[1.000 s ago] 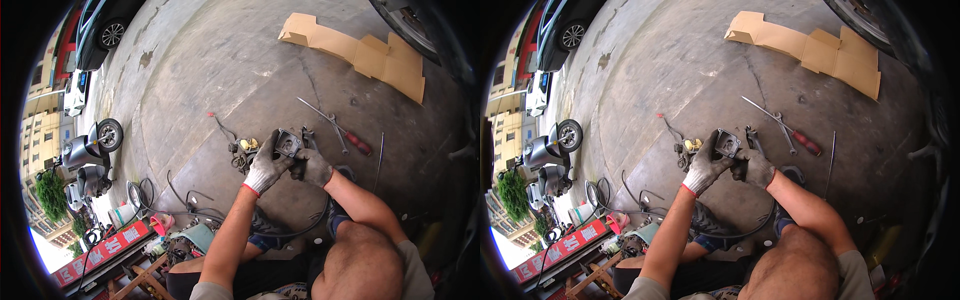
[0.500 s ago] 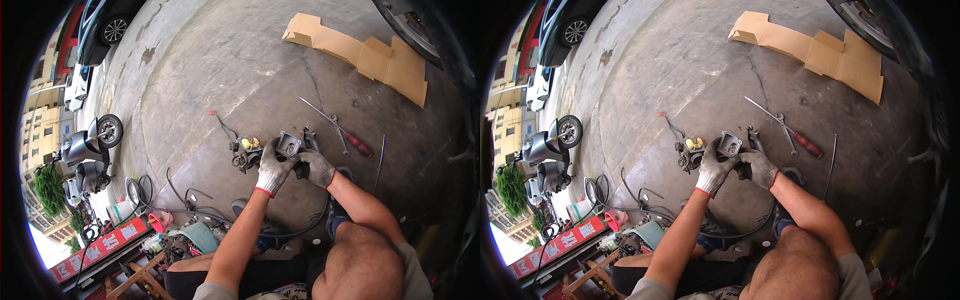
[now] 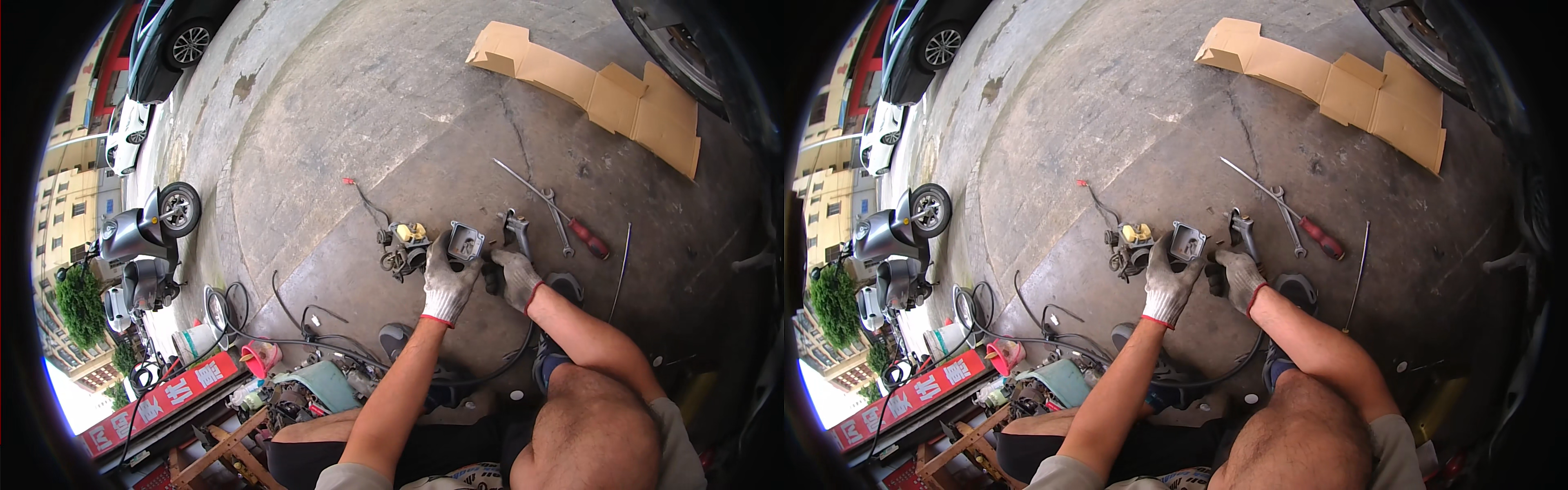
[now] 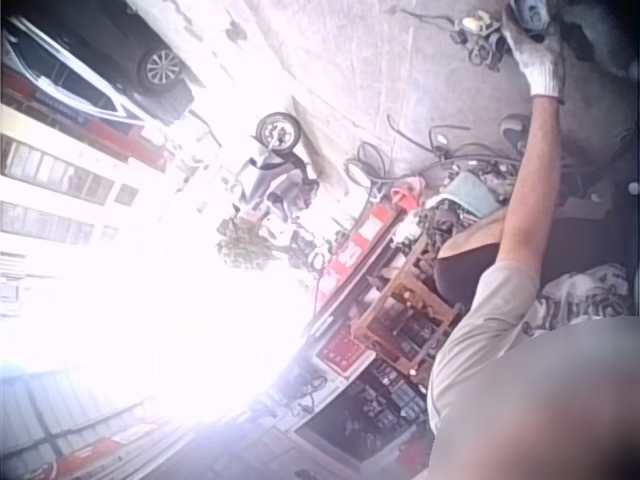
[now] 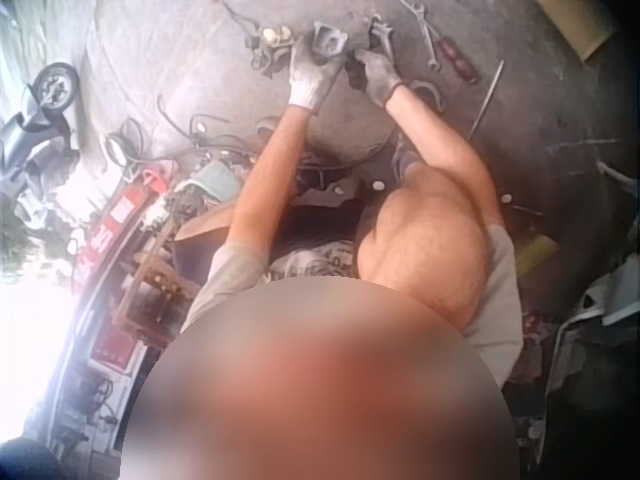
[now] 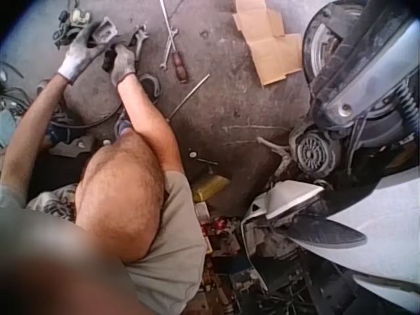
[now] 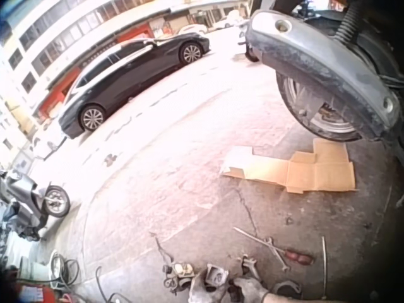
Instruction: Disassemble a motorcycle carburetor using a screwdriver to remove the bowl and inspect the internal components.
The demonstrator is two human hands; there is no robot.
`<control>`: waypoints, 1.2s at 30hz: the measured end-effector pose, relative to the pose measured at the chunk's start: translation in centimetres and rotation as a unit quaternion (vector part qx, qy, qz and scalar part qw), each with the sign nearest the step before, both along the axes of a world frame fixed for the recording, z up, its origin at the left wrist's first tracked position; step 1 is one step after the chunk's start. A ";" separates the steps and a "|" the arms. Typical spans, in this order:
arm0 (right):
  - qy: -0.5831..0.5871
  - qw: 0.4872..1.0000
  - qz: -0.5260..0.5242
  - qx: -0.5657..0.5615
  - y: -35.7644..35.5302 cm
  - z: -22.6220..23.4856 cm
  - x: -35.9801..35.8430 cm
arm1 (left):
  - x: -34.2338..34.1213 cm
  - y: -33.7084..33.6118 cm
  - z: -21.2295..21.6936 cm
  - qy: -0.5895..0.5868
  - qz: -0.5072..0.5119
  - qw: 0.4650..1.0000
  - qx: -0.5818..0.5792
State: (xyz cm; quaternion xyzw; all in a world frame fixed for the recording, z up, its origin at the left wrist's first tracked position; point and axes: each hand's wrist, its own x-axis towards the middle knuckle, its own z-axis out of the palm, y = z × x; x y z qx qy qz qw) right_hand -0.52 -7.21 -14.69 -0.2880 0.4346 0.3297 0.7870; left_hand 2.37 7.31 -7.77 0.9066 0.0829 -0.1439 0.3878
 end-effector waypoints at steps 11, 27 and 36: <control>-0.378 0.675 0.361 -0.522 -1.0 4.4 2.3 | -0.4 -0.8 0.1 0.004 0.002 1.000 -0.006; -0.389 0.593 0.382 -0.592 -7.2 2.2 13.0 | -0.8 -0.3 -2.4 0.012 0.036 0.997 -0.070; -0.348 0.601 0.392 -0.603 -8.2 0.0 12.8 | 0.8 -2.5 -2.5 0.075 -0.010 0.994 0.073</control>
